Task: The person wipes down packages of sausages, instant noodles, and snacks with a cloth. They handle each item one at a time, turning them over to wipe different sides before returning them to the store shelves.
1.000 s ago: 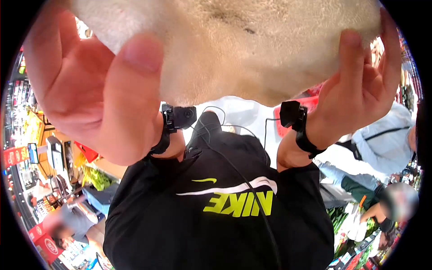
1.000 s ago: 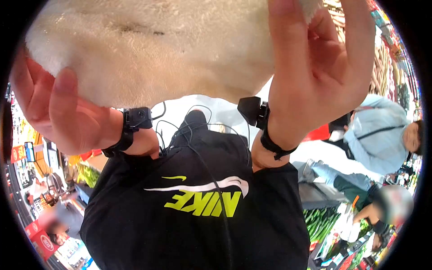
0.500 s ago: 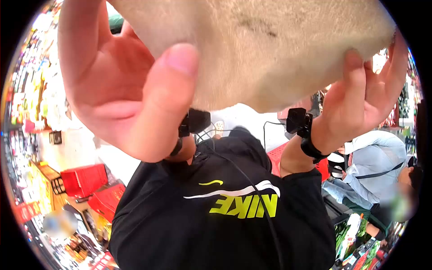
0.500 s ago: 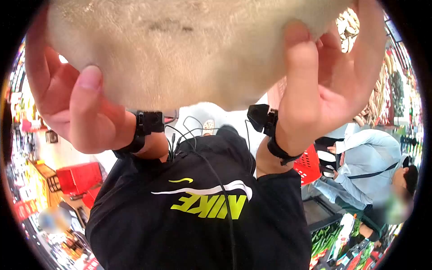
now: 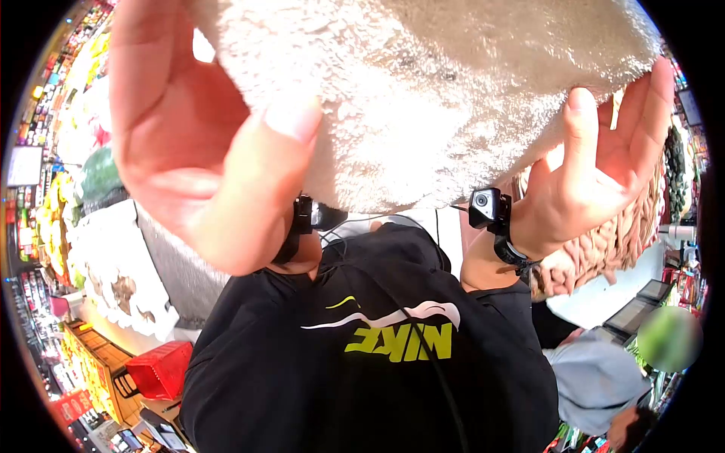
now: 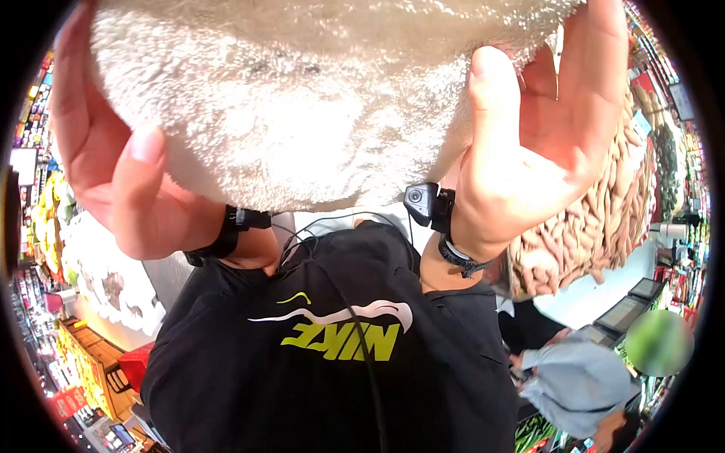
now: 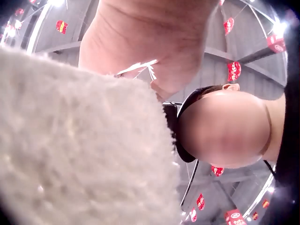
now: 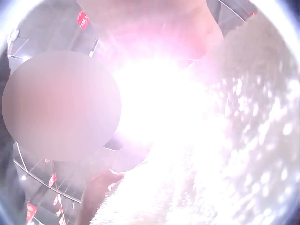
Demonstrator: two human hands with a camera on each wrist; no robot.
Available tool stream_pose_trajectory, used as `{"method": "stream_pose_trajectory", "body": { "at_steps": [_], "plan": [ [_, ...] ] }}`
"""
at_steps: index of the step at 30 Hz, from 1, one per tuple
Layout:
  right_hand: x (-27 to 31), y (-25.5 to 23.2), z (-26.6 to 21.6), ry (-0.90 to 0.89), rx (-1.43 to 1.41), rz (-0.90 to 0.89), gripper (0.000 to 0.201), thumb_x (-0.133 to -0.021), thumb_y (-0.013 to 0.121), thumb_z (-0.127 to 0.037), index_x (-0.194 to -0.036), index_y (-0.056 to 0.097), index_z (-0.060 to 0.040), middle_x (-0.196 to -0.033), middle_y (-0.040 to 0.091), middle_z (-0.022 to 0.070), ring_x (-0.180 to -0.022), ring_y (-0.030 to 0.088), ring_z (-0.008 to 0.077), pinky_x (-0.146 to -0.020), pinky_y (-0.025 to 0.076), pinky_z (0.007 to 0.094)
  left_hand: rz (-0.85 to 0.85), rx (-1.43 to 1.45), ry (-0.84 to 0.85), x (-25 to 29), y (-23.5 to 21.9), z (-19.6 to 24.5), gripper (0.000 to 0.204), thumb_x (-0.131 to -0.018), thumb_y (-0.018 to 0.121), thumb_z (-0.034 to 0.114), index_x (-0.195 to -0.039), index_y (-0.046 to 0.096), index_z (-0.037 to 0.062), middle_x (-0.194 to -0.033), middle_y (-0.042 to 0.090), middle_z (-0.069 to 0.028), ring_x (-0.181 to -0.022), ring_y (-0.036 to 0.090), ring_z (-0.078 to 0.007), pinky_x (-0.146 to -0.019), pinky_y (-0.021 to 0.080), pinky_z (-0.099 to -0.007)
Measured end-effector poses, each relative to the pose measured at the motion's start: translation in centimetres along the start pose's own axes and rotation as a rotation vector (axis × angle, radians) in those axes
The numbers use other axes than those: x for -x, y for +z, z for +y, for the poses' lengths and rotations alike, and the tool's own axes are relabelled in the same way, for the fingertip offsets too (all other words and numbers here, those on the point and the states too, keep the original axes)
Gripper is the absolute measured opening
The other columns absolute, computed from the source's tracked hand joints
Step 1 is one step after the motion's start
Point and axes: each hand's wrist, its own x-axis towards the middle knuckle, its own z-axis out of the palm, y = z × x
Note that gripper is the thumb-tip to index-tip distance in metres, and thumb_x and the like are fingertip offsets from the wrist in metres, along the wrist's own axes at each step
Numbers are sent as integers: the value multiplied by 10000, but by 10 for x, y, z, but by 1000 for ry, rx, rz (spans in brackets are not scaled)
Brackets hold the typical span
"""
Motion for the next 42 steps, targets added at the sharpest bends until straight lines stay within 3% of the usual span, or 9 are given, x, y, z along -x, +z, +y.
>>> {"method": "stream_pose_trajectory", "body": {
  "at_steps": [8,12,13,15,19,24,30,31,42],
  "plan": [
    [-80,98,177,16,-60,-8,606,-872,549,120,-1446,373,38,-1462,435,251,-1312,487,297,-1068,428,397,-35,65,-22,-131,-74,-160,852,-850,587,432,-1482,203,9,-1489,361,-169,-1324,445,-340,-1066,440,-444],
    [-112,141,262,22,0,-17,605,-875,542,118,-1447,363,38,-1473,422,250,-1230,553,285,-988,498,361,-82,137,-74,-190,-117,-246,882,-857,590,461,-1500,178,20,-1509,343,-164,-1335,436,-343,-1069,441,-450],
    [-127,146,294,-45,-88,34,503,-855,605,111,-1340,474,90,-1317,567,265,-1043,649,242,-874,554,319,-108,159,-105,-207,-127,-267,890,-858,591,469,-1504,172,23,-1514,338,-163,-1338,433,-344,-1070,441,-451],
    [-141,173,335,-47,19,35,495,-861,595,81,-1342,481,81,-1331,563,251,-1102,616,251,-932,509,330,-160,219,-176,-244,-151,-305,905,-862,592,483,-1513,159,28,-1525,329,-160,-1343,428,-345,-1072,441,-454],
    [-178,219,418,-97,392,35,478,-883,555,-41,-1351,512,43,-1388,548,194,-1338,483,289,-1164,332,378,-346,356,-407,-325,-189,-378,935,-868,595,512,-1530,134,39,-1545,311,-155,-1355,418,-348,-1075,442,-459],
    [-223,238,513,-93,323,120,425,-849,617,27,-1264,547,83,-1243,610,219,-1117,574,246,-976,441,329,-664,402,-1004,-424,-209,-458,974,-877,598,549,-1552,103,53,-1570,288,-149,-1368,406,-352,-1079,443,-466],
    [-259,238,590,-124,410,193,366,-809,691,108,-1160,589,131,-1068,683,248,-851,684,193,-749,572,271,-584,479,-619,-466,-225,-551,960,-872,596,527,-1547,113,45,-1563,296,-152,-1365,410,-350,-1079,440,-463],
    [-271,244,604,-168,245,256,272,-761,741,120,-1010,635,150,-885,707,208,-728,680,167,-656,558,243,-554,476,-560,-471,-227,-566,958,-871,596,523,-1546,114,44,-1562,297,-153,-1365,410,-350,-1078,440,-462],
    [-368,224,809,-302,290,130,431,-870,672,-35,-1238,525,135,-1160,609,277,-1033,639,283,-869,523,348,-349,405,-101,-583,-175,-805,934,-863,592,483,-1537,132,30,-1549,311,-160,-1360,417,-345,-1078,435,-456]
  ]
}}
